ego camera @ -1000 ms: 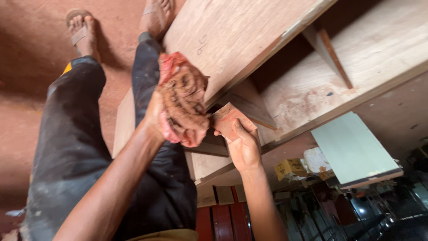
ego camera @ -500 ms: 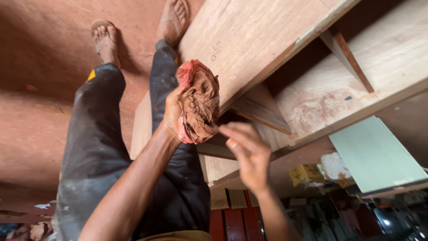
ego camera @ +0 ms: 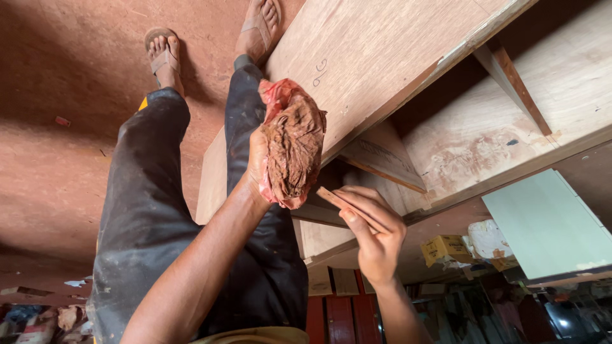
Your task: The person sands the edges and surfaces of a wooden cabinet using a sanding block. They move around the cabinet to reach different sections, including the top, sides, and interior shelves, while holding a cloth in their other hand.
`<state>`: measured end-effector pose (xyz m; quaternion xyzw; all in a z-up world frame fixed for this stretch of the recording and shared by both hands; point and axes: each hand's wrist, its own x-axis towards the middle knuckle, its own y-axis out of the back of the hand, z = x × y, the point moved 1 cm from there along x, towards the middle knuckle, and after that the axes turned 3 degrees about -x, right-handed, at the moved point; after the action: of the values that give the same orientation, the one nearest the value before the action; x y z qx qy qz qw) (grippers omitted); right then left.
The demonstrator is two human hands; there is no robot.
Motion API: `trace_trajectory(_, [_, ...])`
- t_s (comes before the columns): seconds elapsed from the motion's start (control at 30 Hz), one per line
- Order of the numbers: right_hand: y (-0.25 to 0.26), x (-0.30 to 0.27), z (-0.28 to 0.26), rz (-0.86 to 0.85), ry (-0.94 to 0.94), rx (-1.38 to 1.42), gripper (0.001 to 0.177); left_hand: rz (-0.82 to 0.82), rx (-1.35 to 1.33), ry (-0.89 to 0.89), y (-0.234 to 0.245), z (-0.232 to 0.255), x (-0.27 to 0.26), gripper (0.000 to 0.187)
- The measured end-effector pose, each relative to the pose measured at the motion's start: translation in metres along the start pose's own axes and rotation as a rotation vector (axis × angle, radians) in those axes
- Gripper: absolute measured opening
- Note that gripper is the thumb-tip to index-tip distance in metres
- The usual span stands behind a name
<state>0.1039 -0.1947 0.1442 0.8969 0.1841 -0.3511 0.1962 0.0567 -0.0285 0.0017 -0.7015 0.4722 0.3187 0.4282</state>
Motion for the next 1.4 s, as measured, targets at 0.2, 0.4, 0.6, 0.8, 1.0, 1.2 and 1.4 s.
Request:
trace_trajectory(0.2, [-0.018, 0.012, -0.018, -0.093, 0.211, -0.407, 0.027, -0.032, -0.011, -0.028, -0.003, -0.017, 0.008, 0.033])
trace_trajectory(0.4, [-0.005, 0.026, -0.001, -0.247, 0.085, -0.261, 0.022, 0.059, 0.064, -0.016, 0.003, -0.021, 0.010, 0.032])
trace_trajectory(0.6, [0.001, 0.021, 0.033, -0.373, -0.140, 0.105, 0.018, 0.067, 0.111, -0.016, 0.006, -0.015, 0.015, 0.033])
trace_trajectory(0.8, [0.028, 0.017, 0.043, -0.115, -0.254, 0.627, 0.024, 0.142, 0.136, -0.083, 0.017, 0.008, 0.016, 0.038])
trace_trajectory(1.0, [0.049, 0.057, 0.039, 0.288, -0.158, 0.418, 0.033, 0.264, 0.214, -0.157, 0.027, 0.032, 0.011, 0.044])
trace_trajectory(1.2, [0.075, 0.168, 0.041, 0.597, 0.395, -1.072, 0.053, 0.362, 0.279, -0.188, 0.029, 0.047, -0.009, 0.050])
trace_trajectory(1.4, [0.034, 0.164, 0.048, 0.319, 0.197, -1.117, 0.054, 0.169, 0.270, -0.180, 0.016, 0.063, -0.020, 0.043])
